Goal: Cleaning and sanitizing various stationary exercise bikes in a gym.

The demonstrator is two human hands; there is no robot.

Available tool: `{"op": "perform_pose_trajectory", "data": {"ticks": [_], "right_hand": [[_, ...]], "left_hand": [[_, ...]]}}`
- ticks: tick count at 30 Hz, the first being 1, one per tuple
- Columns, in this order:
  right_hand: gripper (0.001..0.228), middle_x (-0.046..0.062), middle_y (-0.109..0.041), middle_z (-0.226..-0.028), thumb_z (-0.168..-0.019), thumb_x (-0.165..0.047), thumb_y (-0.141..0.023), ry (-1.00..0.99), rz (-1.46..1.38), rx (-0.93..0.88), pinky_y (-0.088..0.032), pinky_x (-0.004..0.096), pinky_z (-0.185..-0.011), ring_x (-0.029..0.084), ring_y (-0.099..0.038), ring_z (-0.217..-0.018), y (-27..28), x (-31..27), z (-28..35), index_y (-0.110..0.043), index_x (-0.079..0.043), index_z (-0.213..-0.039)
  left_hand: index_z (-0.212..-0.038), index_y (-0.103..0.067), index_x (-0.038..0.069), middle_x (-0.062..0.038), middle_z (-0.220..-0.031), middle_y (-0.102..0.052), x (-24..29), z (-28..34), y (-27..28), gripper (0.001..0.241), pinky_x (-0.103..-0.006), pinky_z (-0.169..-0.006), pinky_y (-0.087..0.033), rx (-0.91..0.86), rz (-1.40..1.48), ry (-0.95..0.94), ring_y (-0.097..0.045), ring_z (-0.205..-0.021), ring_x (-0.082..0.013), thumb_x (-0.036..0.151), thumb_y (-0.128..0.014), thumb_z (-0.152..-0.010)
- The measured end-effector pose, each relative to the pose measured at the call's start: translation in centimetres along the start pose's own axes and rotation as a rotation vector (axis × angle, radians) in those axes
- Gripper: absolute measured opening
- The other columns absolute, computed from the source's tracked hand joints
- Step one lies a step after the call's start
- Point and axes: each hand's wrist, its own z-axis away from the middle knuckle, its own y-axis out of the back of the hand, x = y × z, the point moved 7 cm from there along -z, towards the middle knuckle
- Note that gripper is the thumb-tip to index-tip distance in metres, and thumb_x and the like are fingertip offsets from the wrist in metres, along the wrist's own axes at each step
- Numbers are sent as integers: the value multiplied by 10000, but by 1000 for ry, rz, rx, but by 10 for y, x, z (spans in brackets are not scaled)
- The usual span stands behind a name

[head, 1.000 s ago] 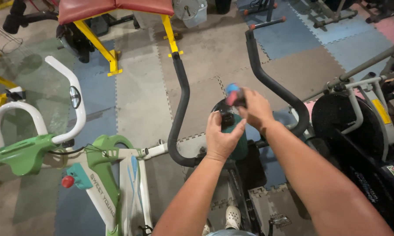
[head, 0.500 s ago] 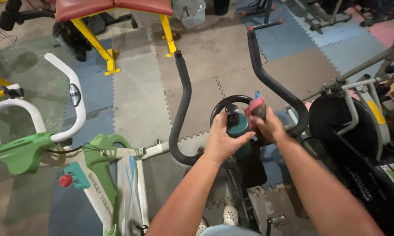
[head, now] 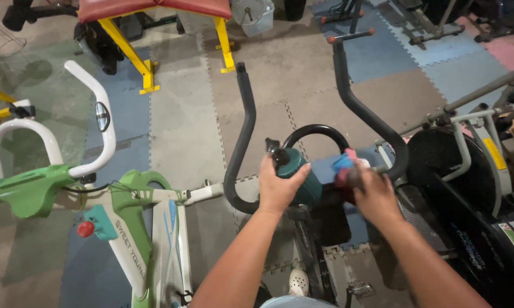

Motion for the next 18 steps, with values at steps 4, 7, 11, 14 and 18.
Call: {"op": "perform_pose_trajectory", "data": {"ticks": [4, 7, 11, 14, 18], "right_hand": [[776, 248, -607, -1400, -874, -453, -714, -352, -412, 9, -366, 566, -1174, 397, -525, -1357, 30, 14, 20, -463, -210, -1567], [306, 107, -665, -1120, -968, -65, -658, -339, -910, 182, -491, 294, -812, 181, -606, -914, 61, -14, 24, -592, -32, -1265], [410, 88, -635, -1234, -990, -12, -552, -184, -1298, 153, -475, 280, -893, 167, -596, -1023, 79, -90, 32, -531, -59, -1396], [540, 135, -668, -1241, -906, 11, -640, -156, -1231, 136, -498, 388, -952, 231, -632, -1087, 55, -144, 42, -541, -78, -1429], [696, 297, -634, -1317, -784, -168, -779, 51, -476, 80, -418, 562, -1112, 460, -582, -1265, 2, -205, 47, -544, -10, -1420]], "left_hand": [[-1271, -639, 139, -154, -1128, -701, 6, 3, 29, 818, -421, -995, -532, -34, 40, 53, -682, -1134, -332, 456, -961, -589], [-1206, -574, -10, -139, -1076, -717, 34, -3, 62, 682, -330, -879, -576, -202, -5, -71, -726, -955, -242, 328, -863, -689], [-1277, -601, 19, -129, -1100, -733, 13, -14, 106, 764, -337, -882, -576, -379, -86, -37, -733, -968, -241, 330, -867, -632], [-1234, -636, 29, -179, -1074, -742, -17, -13, 134, 795, -441, -906, -565, -521, -194, -21, -719, -1008, -344, 422, -895, -593], [-1198, -660, 102, -195, -1058, -730, -39, -12, 157, 765, -538, -929, -553, -767, -303, -77, -695, -1058, -423, 481, -908, -581]]}}
